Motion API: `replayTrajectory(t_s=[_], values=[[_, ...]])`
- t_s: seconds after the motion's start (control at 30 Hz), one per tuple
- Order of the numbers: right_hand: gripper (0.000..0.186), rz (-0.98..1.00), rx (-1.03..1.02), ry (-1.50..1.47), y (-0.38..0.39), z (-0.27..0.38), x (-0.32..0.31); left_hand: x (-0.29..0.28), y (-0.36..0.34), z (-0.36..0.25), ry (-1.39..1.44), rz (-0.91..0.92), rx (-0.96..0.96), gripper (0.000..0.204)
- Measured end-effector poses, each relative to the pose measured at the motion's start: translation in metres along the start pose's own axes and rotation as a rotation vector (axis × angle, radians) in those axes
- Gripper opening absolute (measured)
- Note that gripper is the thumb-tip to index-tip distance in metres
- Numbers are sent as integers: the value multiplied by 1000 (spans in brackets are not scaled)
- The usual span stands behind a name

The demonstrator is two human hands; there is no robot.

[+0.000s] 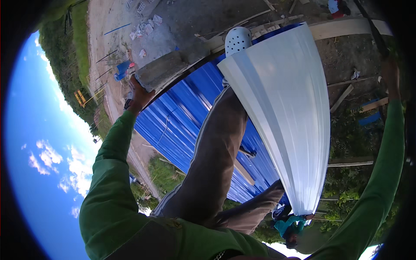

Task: Measuring, marking, and aligning blue corrugated metal roofing sheets on a structure.

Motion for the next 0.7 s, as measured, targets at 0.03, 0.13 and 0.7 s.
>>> replayTrajectory(t_s=[0.03,0.13,0.7], values=[[35,-232,-91,-184,-15,14,2,-1,7,13,-9,0,-31,103],[29,-234,5,-311,84,81,-28,-26,31,40,237,34,-163,105],[26,-144,89,-424,88,84,-54,-13,18,89,108,-8,-12,105]])
Point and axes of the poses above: each hand's wrist, its own y-axis away from the middle knuckle, its own x-axis out of the palm, z = x × y, the point moved 4 cm from there along -y, towards the middle knuckle, and after that the axes turned 11 degrees about y, right-handed, at the moved point
